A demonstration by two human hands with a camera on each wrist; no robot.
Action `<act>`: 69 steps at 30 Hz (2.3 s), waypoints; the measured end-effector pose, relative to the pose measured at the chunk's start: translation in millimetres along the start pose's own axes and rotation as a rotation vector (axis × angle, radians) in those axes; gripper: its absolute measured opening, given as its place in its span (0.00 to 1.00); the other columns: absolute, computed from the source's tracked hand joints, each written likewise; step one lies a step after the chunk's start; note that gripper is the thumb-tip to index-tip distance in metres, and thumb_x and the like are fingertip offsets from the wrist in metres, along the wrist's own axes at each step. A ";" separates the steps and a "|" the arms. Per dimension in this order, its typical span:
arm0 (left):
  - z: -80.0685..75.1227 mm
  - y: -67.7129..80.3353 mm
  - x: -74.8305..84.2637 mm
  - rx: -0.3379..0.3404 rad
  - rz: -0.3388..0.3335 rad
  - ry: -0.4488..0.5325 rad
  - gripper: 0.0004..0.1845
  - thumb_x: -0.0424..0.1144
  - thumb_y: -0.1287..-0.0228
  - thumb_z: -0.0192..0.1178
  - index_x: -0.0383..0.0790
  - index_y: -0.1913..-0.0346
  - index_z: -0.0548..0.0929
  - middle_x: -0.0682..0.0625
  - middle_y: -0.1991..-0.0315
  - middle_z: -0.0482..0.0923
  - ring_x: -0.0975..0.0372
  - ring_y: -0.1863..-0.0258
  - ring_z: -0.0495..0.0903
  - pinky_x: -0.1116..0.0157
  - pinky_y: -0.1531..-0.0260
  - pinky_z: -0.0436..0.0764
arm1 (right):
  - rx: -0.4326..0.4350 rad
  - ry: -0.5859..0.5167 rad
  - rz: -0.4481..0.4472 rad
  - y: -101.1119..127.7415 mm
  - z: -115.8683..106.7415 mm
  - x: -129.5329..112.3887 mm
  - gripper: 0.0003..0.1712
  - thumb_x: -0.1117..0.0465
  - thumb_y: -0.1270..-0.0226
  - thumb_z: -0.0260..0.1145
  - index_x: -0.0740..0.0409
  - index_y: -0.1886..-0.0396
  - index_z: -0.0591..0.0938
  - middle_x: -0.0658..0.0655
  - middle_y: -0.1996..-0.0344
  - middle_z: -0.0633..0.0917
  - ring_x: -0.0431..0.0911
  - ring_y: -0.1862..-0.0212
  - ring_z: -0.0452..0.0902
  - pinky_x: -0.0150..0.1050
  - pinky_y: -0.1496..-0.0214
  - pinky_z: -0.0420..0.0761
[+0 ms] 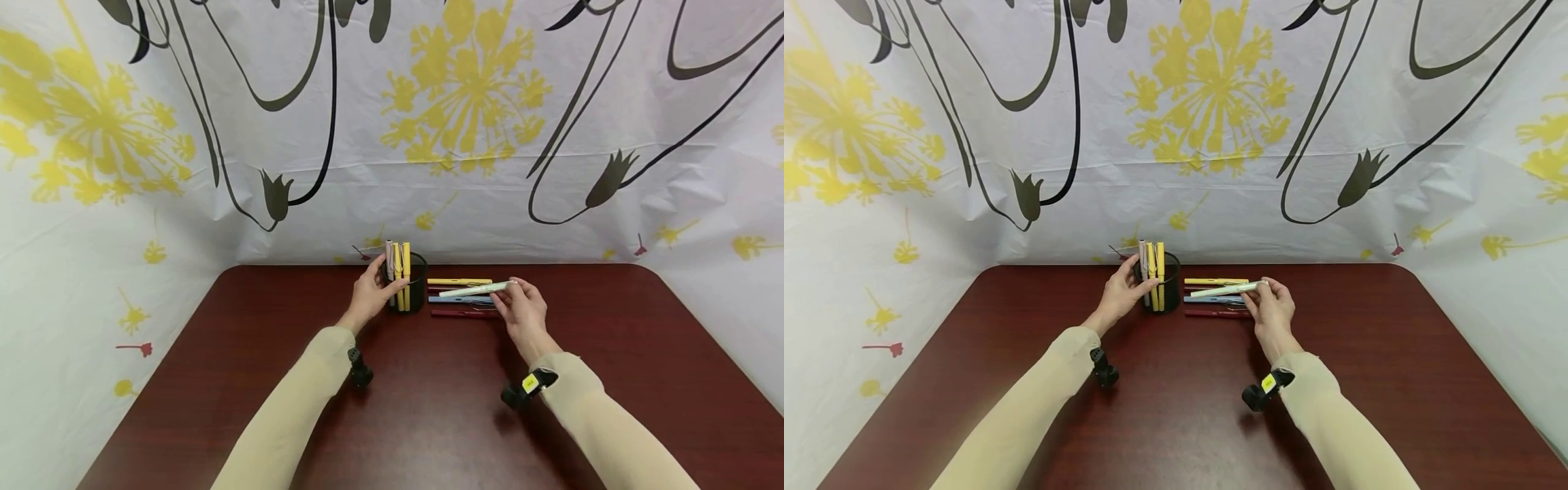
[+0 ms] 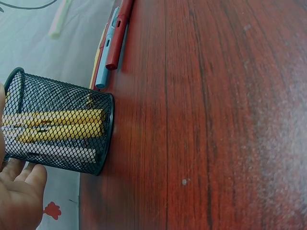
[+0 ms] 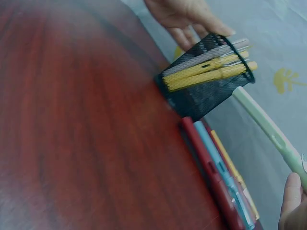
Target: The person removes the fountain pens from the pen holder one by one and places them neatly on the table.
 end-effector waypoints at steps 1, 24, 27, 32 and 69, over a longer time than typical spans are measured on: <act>0.1 -0.1 -0.2 0.000 0.000 0.000 0.43 0.50 0.41 0.65 0.49 0.27 0.55 0.43 0.31 0.61 0.54 0.33 0.65 0.55 0.41 0.72 | -0.005 0.006 0.000 0.8 -1.6 1.5 0.09 0.71 0.32 0.50 0.56 0.57 0.69 0.48 0.71 0.75 0.36 0.69 0.76 0.30 0.55 0.81; -0.3 -1.0 -1.7 0.007 -0.007 -0.003 0.43 0.51 0.42 0.65 0.49 0.26 0.55 0.44 0.30 0.59 0.53 0.33 0.65 0.56 0.41 0.73 | -0.188 0.260 0.096 20.0 -25.0 28.7 0.11 0.69 0.32 0.57 0.61 0.53 0.67 0.47 0.70 0.80 0.37 0.66 0.83 0.32 0.53 0.81; -0.4 -0.5 -1.6 0.006 -0.006 0.003 0.43 0.51 0.42 0.65 0.49 0.26 0.55 0.44 0.29 0.59 0.53 0.33 0.65 0.56 0.41 0.72 | -0.213 0.295 0.103 21.8 -26.0 28.8 0.11 0.69 0.32 0.57 0.61 0.52 0.67 0.46 0.70 0.81 0.37 0.66 0.84 0.34 0.53 0.82; 0.0 -0.5 -2.0 0.005 -0.009 0.000 0.43 0.51 0.42 0.65 0.50 0.26 0.55 0.44 0.29 0.58 0.53 0.33 0.64 0.56 0.41 0.72 | -0.251 0.433 0.059 21.3 -27.3 27.2 0.12 0.66 0.31 0.58 0.64 0.52 0.68 0.45 0.71 0.84 0.38 0.67 0.85 0.35 0.58 0.83; -0.5 0.2 -1.8 0.009 -0.007 -0.010 0.44 0.51 0.42 0.65 0.50 0.26 0.55 0.43 0.30 0.60 0.53 0.33 0.64 0.55 0.41 0.73 | -0.312 1.155 -0.239 6.4 -26.4 10.6 0.14 0.61 0.36 0.65 0.70 0.60 0.78 0.55 0.79 0.83 0.41 0.85 0.77 0.34 0.81 0.78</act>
Point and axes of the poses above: each hand's wrist, its own y-axis away from the middle knuckle, its own z-axis out of the palm, x = y × z, the point moved 10 cm from there along -y, towards the middle knuckle
